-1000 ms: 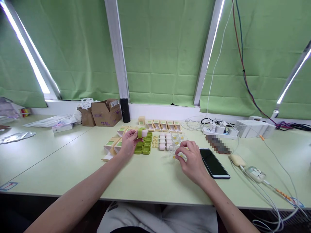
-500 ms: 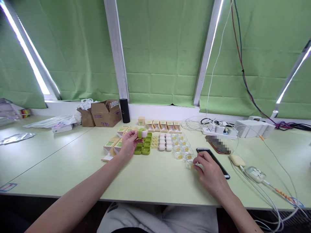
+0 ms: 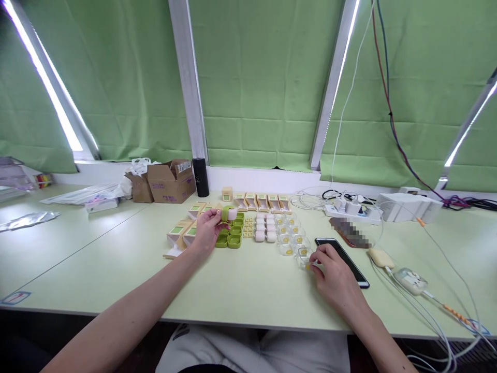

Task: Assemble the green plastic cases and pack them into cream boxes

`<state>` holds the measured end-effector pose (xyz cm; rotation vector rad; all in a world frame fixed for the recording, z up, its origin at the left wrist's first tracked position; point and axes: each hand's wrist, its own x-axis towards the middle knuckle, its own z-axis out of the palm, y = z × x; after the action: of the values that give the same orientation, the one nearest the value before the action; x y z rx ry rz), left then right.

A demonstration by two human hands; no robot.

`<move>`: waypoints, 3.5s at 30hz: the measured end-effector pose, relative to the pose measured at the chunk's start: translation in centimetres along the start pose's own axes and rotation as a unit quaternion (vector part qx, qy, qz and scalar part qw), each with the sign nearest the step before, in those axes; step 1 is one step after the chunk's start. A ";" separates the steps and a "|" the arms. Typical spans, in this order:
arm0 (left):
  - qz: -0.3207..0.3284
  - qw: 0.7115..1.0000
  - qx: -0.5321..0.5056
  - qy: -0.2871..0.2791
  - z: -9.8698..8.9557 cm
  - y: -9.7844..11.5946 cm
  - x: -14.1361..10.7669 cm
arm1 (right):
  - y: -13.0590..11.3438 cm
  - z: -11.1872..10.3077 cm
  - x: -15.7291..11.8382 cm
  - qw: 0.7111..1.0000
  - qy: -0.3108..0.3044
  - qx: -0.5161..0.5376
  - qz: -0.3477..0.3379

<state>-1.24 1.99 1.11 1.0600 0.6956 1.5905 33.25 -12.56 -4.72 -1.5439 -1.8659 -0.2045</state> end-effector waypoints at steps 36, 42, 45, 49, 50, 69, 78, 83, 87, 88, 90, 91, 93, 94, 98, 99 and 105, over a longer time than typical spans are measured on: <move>-0.144 0.980 0.046 -0.129 0.6 0.5 -1.1 | -12.7 9.8 11.8 0.920 0.074 0.336 -0.186; -0.124 0.982 0.056 -0.133 0.6 0.5 -1.1 | -12.8 9.8 12.1 0.838 0.017 0.546 0.003; -0.114 0.984 0.063 -0.118 0.5 0.4 -0.9 | -12.7 9.6 12.4 0.770 -0.002 0.633 0.080; -0.099 0.986 0.068 -0.115 0.4 0.3 -0.8 | -12.4 9.3 12.6 0.697 -0.028 0.701 0.152; -0.096 0.986 0.069 -0.116 0.4 0.3 -0.8 | -12.4 9.3 12.6 0.681 -0.037 0.712 0.164; 0.001 0.993 0.078 -0.093 0.5 0.2 -0.8 | -11.8 9.7 12.6 0.674 -0.020 0.713 0.194; 0.101 0.979 0.147 -0.098 0.8 -0.1 -1.2 | -12.6 10.3 12.3 0.762 0.011 0.637 0.114; 0.134 0.959 0.209 -0.139 0.6 -0.3 -1.6 | -12.8 10.3 12.1 0.804 0.018 0.589 0.075; 0.143 0.945 0.245 -0.161 0.7 -0.2 -1.8 | -12.7 10.3 11.8 0.839 0.024 0.541 0.053; 0.141 0.945 0.248 -0.161 0.8 -0.2 -1.9 | -12.7 10.3 11.8 0.847 0.025 0.530 0.047; 0.134 0.946 0.247 -0.160 0.9 -0.1 -2.0 | -12.7 10.2 11.7 0.860 0.031 0.507 0.035; 0.131 0.947 0.246 -0.159 0.9 0.0 -2.0 | -12.7 10.1 11.6 0.867 0.037 0.496 0.028; 0.129 0.946 0.252 -0.160 1.0 0.1 -2.1 | -12.7 9.9 11.6 0.882 0.050 0.468 0.014; 0.131 0.943 0.260 -0.161 1.0 0.1 -2.2 | -12.8 9.9 11.6 0.890 0.055 0.453 0.009; 0.171 0.921 0.311 -0.163 0.9 0.3 -2.3 | -12.7 9.8 11.5 0.910 0.071 0.409 -0.008; 0.188 0.914 0.321 -0.165 0.9 0.4 -2.3 | -12.7 9.8 11.5 0.913 0.074 0.402 -0.012; 0.235 0.897 0.329 -0.177 1.0 0.5 -2.2 | -12.7 9.8 11.3 0.926 0.092 0.363 -0.045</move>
<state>-0.47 -0.35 1.35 2.0922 0.7817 1.5085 17.15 -1.84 -1.41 -0.8935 -1.5980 0.2721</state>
